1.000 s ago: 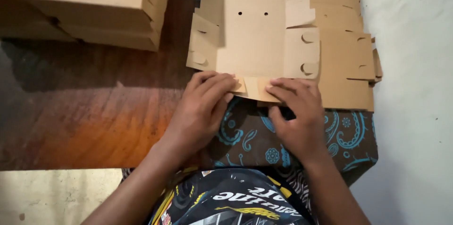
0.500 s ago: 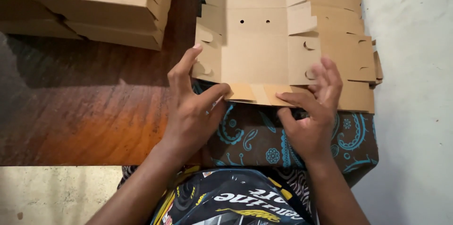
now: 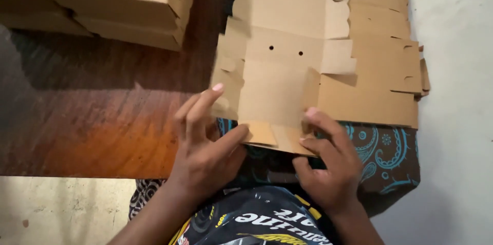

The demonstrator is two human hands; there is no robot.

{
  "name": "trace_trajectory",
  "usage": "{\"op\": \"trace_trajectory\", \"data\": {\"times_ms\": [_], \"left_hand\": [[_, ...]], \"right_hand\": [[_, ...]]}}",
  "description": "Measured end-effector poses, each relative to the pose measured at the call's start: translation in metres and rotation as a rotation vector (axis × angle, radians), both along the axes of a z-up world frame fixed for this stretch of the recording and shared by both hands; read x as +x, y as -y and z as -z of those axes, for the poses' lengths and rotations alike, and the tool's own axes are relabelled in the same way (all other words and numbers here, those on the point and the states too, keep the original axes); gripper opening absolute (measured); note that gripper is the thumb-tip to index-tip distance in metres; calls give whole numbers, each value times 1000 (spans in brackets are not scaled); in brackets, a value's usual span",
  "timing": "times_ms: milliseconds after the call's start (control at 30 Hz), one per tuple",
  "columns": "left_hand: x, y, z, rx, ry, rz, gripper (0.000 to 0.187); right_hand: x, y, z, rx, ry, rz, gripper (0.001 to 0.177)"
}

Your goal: Assembling a cardboard box by folding and tucking flaps from a flat cutout.

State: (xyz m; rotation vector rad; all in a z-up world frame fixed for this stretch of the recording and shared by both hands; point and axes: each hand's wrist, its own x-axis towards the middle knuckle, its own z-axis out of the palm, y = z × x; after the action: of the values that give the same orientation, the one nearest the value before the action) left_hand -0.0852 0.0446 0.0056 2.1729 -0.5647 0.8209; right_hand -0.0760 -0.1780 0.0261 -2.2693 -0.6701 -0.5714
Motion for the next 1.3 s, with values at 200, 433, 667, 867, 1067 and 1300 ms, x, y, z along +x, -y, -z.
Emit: {"op": "trace_trajectory", "data": {"times_ms": [200,433,667,867,1067,1300], "left_hand": [[-6,-3,-10,-121,-190,-30,12],[12,-6,-16,-195,-180,203,14],[20,-9,-24,-213,-299,484,6],[22,-15,-15,-231,-370,503,18],[33,-16,-12,-202,-452,456,28],[34,-20,-3,-59,-520,484,23]], "right_hand": [[1,-7,-4,41,-75,-16,6],[6,-4,-1,60,-152,4,8],[9,-2,-1,31,-218,-94,10],[25,0,-8,-115,-193,-193,23],[32,-6,0,-14,-96,-250,13],[30,-6,3,-18,-30,-259,18]]}}
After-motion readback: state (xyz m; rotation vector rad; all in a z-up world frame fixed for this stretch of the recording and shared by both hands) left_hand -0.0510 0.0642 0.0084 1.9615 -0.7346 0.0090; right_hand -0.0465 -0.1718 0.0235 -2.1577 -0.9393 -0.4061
